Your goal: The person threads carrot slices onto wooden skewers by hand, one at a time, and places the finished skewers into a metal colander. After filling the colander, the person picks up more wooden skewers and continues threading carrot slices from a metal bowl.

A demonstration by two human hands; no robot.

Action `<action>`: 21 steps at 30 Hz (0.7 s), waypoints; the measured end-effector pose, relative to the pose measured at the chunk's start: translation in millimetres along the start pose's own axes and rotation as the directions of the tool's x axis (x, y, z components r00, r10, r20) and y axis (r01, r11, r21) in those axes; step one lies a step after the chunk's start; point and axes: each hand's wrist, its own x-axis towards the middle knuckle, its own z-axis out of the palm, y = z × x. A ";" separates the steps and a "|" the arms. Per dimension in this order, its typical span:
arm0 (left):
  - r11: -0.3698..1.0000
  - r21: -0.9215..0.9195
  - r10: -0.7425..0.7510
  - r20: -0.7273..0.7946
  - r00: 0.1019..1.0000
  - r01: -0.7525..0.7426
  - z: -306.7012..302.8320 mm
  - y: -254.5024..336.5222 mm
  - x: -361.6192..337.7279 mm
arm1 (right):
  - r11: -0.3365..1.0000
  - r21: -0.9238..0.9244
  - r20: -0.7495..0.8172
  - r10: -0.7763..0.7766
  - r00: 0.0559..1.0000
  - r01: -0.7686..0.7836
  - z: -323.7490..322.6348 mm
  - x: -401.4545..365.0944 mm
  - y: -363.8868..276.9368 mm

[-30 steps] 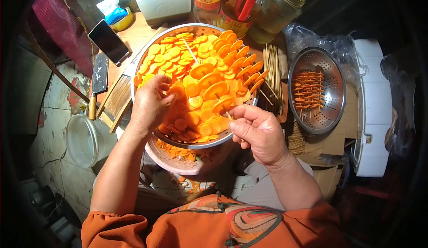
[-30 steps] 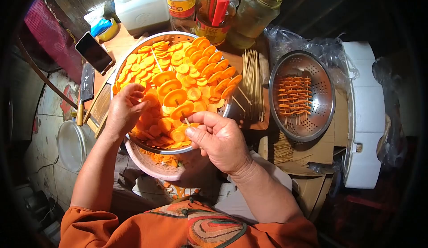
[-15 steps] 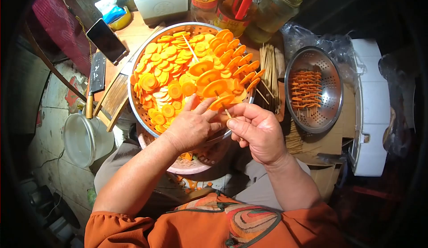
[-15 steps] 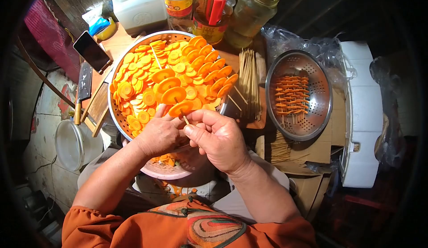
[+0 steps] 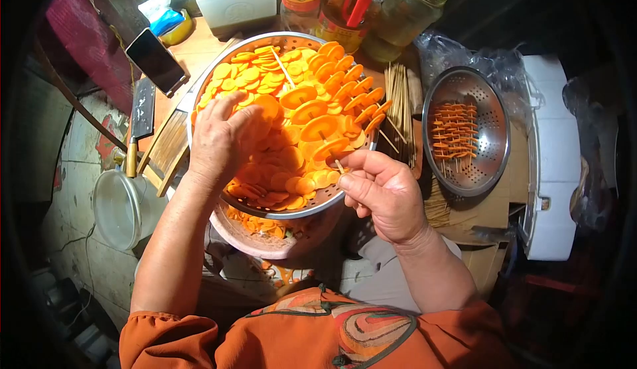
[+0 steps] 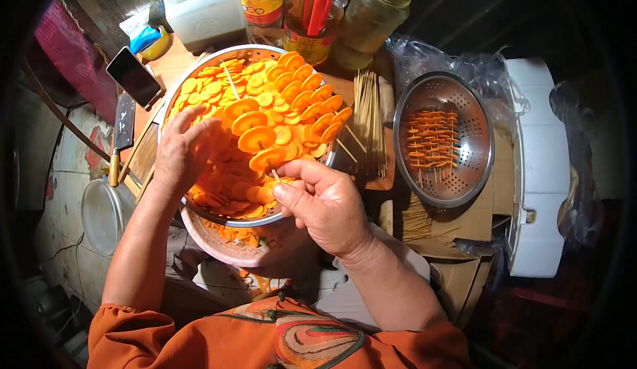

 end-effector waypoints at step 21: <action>0.992 0.073 0.098 0.086 0.991 -0.105 8.1 0.1 -3.8 | 1.000 -0.008 -0.008 0.002 1.000 -0.002 -2.5 1.9 0.6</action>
